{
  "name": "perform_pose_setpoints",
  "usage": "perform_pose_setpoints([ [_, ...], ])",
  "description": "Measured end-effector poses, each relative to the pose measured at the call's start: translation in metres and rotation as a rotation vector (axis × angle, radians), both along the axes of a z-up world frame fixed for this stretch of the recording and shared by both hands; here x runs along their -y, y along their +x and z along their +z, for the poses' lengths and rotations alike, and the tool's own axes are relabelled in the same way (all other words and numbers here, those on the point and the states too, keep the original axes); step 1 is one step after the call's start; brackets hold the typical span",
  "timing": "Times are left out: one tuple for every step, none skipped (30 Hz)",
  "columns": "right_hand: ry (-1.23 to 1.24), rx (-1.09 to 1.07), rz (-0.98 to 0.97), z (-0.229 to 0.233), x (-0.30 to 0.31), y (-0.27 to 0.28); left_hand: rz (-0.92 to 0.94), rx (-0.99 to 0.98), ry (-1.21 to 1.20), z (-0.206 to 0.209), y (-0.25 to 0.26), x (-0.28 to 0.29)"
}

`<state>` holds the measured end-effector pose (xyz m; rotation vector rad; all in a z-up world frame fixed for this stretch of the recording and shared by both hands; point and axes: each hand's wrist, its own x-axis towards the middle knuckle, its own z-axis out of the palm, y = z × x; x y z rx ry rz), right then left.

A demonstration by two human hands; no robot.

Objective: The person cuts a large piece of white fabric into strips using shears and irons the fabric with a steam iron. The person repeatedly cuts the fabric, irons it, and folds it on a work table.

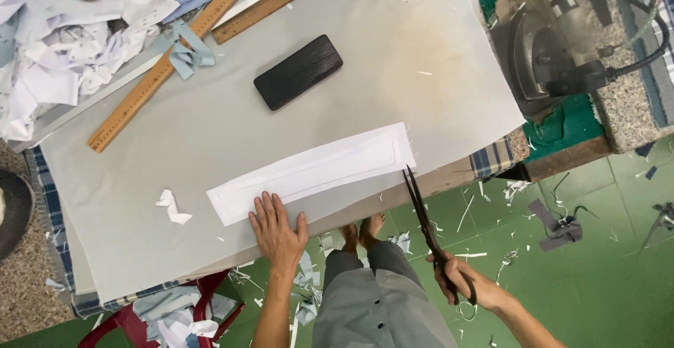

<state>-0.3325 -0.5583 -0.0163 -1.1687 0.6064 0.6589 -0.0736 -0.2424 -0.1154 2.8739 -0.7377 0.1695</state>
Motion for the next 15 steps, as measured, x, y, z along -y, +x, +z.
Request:
perform_pose_setpoints([
  [-0.023, 0.008, -0.025, -0.003, -0.003, 0.005, 0.002, 0.004, -0.007, 0.001, 0.000, 0.001],
  [-0.044, 0.017, -0.049, -0.008, -0.007, 0.012, 0.006, 0.011, -0.012, 0.003, 0.001, 0.001],
  [-0.043, 0.014, -0.057, -0.014, -0.011, 0.016, -0.002, 0.008, -0.010, 0.003, 0.001, 0.002],
  [-0.141, 0.011, -0.036, -0.020, -0.015, 0.022, -0.006, 0.031, -0.029, 0.003, 0.001, 0.003],
  [-0.240, 0.007, -0.015, -0.026, -0.018, 0.027, -0.010, 0.053, -0.047, 0.004, 0.001, 0.003],
  [-0.237, 0.005, -0.019, -0.027, -0.021, 0.033, -0.014, 0.051, -0.044, 0.003, 0.001, 0.003],
  [-0.251, -0.013, -0.027, -0.028, -0.025, 0.039, -0.005, 0.035, -0.042, 0.002, 0.001, 0.002],
  [-0.266, -0.030, -0.034, -0.028, -0.027, 0.046, 0.005, 0.020, -0.041, 0.001, 0.001, 0.002],
  [-0.264, -0.031, -0.037, -0.023, -0.029, 0.049, 0.002, 0.018, -0.039, 0.001, 0.001, 0.002],
  [-0.321, -0.053, -0.042, -0.019, -0.031, 0.053, 0.006, 0.012, -0.049, 0.001, 0.001, 0.002],
  [-0.378, -0.075, -0.048, -0.014, -0.033, 0.057, 0.009, 0.005, -0.060, 0.001, 0.001, 0.002],
  [-0.378, -0.075, -0.049, -0.013, -0.032, 0.057, 0.008, 0.005, -0.060, 0.000, 0.001, 0.002],
  [-0.390, -0.073, -0.042, -0.012, -0.031, 0.057, 0.004, 0.015, -0.056, 0.000, 0.002, 0.002],
  [-0.402, -0.071, -0.033, -0.011, -0.030, 0.057, 0.001, 0.025, -0.053, -0.001, 0.002, 0.002],
  [-0.403, -0.071, -0.032, -0.017, -0.029, 0.053, 0.002, 0.024, -0.054, 0.000, 0.001, 0.002],
])
